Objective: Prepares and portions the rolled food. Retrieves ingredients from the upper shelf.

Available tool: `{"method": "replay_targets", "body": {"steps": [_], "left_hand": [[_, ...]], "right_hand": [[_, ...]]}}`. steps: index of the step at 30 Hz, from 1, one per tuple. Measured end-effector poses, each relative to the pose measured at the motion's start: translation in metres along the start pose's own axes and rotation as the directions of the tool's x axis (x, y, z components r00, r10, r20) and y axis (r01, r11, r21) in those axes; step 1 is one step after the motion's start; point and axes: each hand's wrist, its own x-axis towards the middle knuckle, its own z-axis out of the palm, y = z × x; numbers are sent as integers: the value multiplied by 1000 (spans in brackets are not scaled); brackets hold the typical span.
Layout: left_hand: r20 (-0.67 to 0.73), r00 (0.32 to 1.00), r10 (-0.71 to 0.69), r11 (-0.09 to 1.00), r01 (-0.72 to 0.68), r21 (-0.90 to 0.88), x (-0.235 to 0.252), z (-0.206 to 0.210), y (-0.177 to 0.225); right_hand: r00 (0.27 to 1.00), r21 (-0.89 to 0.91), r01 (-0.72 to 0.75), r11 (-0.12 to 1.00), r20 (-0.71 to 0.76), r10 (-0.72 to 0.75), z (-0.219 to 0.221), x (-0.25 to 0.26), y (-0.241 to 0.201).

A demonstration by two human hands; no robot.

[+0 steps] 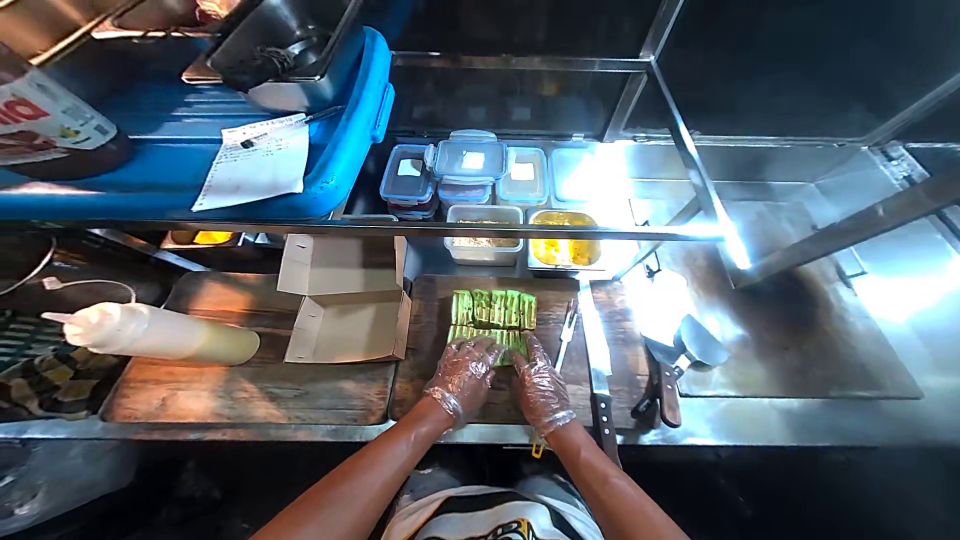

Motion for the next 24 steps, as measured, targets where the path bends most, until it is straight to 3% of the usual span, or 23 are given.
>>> {"method": "replay_targets", "body": {"steps": [3, 5, 8, 12, 15, 19, 24], "left_hand": [[-141, 990, -19, 999, 23, 26, -17, 0, -12], [-111, 992, -58, 997, 62, 36, -23, 1, -19], [-20, 994, -107, 993, 107, 44, -18, 0, -22], [-27, 991, -133, 991, 134, 12, -23, 1, -24], [-208, 955, -209, 975, 188, -118, -31, 7, -29], [-107, 887, -449, 845, 384, -372, -27, 2, -21], [-190, 885, -426, 847, 315, -429, -29, 12, -33]], "right_hand": [[966, -92, 156, 983, -196, -172, 4, -5, 4], [974, -168, 196, 966, -81, -212, 3, -1, -8], [983, -175, 162, 971, 113, -144, -1, 15, -18], [985, -148, 168, 974, 70, -160, 6, 16, -8], [976, -190, 217, 958, 38, -214, 2, 14, -20], [962, -239, 268, 933, 115, -247, 7, 20, -43], [965, -229, 259, 938, 23, -261, 17, 26, -35]]}}
